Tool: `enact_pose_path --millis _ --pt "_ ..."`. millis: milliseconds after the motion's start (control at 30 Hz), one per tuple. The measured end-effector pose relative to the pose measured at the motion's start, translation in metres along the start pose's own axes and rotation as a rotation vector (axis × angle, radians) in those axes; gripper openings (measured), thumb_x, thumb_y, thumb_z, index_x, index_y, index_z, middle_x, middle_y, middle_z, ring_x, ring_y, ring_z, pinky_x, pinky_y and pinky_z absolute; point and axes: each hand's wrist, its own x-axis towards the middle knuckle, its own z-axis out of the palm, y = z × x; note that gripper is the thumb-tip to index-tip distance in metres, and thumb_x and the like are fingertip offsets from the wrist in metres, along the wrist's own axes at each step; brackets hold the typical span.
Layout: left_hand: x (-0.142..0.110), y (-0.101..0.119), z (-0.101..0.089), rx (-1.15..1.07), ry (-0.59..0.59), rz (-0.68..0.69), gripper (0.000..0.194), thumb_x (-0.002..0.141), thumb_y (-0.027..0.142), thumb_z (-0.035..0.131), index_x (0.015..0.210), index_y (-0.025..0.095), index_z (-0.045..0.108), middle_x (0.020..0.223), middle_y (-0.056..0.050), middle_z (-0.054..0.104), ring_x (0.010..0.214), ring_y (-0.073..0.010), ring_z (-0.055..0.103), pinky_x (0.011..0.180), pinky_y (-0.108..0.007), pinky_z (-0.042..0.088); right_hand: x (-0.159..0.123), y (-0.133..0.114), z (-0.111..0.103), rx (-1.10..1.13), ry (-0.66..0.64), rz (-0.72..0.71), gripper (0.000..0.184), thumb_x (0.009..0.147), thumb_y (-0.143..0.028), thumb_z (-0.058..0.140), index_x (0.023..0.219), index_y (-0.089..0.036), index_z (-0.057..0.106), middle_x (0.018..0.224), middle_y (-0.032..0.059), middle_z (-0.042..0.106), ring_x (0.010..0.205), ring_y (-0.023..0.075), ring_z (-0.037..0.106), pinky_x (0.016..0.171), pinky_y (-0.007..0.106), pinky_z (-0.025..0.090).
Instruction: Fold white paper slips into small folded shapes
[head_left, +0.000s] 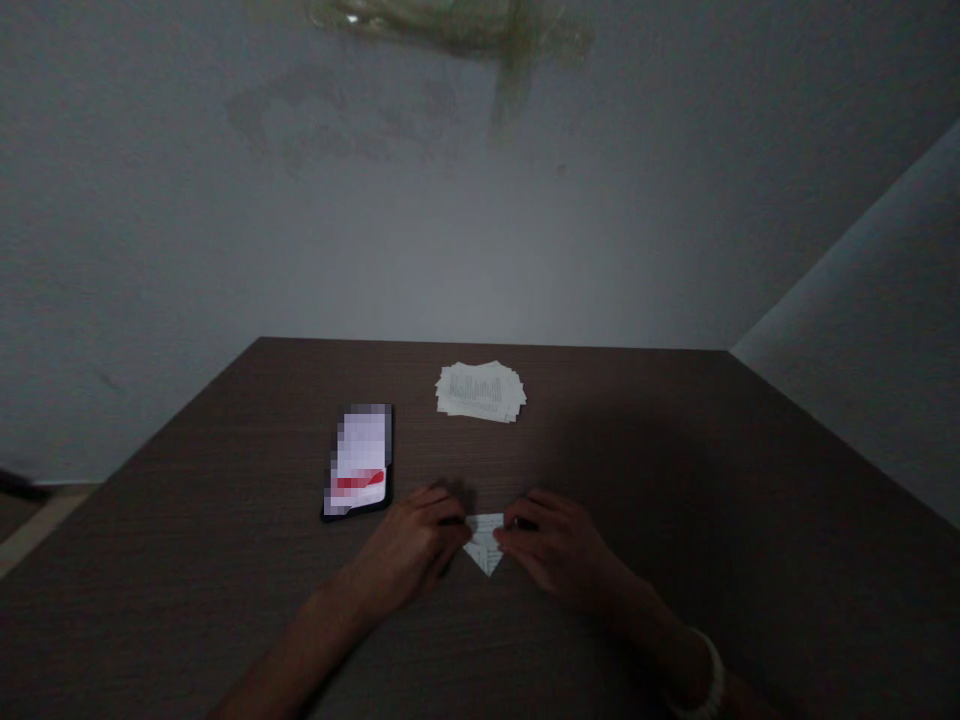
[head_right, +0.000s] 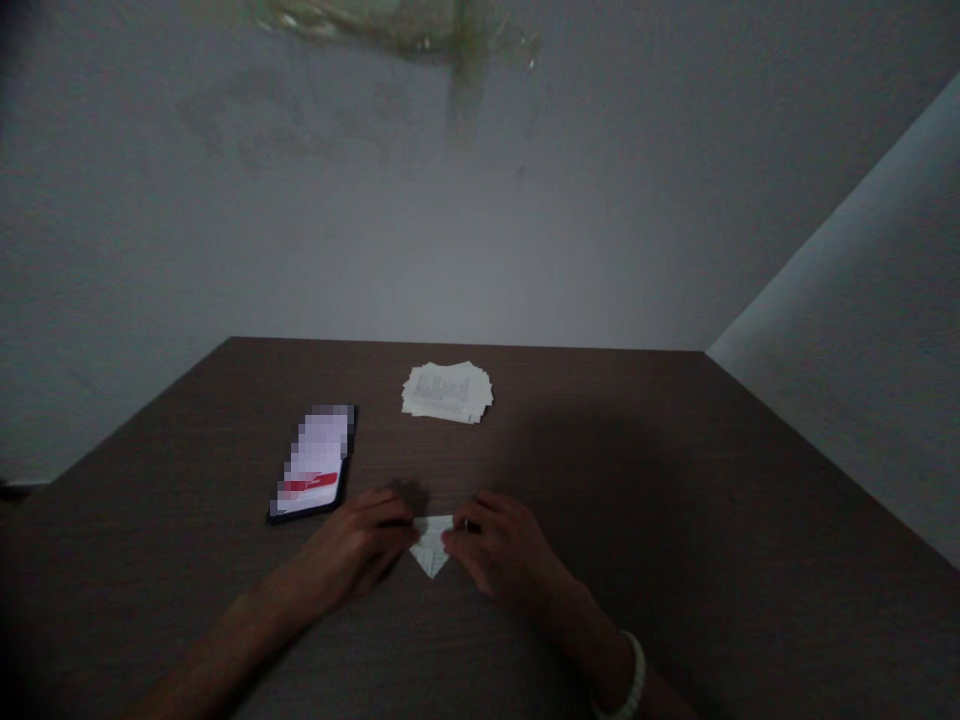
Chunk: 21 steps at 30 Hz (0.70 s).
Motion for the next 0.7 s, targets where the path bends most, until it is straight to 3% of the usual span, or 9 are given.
enact_pose_path --millis 167,300,467,700 --pt "-0.001 0.002 0.0 0.064 -0.023 0.026 0.023 0.094 0.014 0.045 0.087 0.018 0.067 0.083 -0.004 0.062 0.083 -0.0199 0.056 0.074 -0.035 0.041 -0.001 0.001 -0.001 -0.007 -0.003 -0.021 0.011 0.091 -0.022 0.058 0.088 -0.025 0.069 0.09 0.0017 0.066 0.082 0.0163 0.056 0.071 0.029 0.044" --pt "-0.002 0.008 0.0 0.048 -0.04 -0.047 0.016 0.09 0.017 0.051 0.086 0.019 0.066 0.085 -0.004 0.06 0.088 -0.0225 0.055 0.079 -0.039 0.041 -0.001 0.001 -0.001 -0.002 -0.036 -0.01 0.012 0.092 -0.023 0.056 0.091 -0.024 0.068 0.092 0.0026 0.066 0.084 0.0176 0.056 0.075 0.031 0.046" --pt "-0.003 0.012 0.002 0.03 -0.052 -0.097 0.02 0.089 0.018 0.053 0.103 0.024 0.066 0.096 -0.006 0.057 0.098 -0.0257 0.052 0.082 -0.041 0.041 -0.001 0.001 0.0 0.004 -0.054 0.008 0.012 0.092 -0.024 0.056 0.092 -0.024 0.068 0.092 0.0027 0.066 0.085 0.0189 0.055 0.075 0.032 0.046" --pt "-0.001 0.013 0.0 0.093 -0.075 -0.079 0.021 0.094 0.021 0.048 0.101 0.024 0.068 0.095 -0.006 0.057 0.096 -0.0261 0.051 0.08 -0.042 0.04 0.0 -0.001 -0.003 0.029 -0.072 -0.001 0.013 0.092 -0.021 0.056 0.093 -0.023 0.068 0.094 0.0034 0.065 0.085 0.0183 0.054 0.075 0.031 0.045"
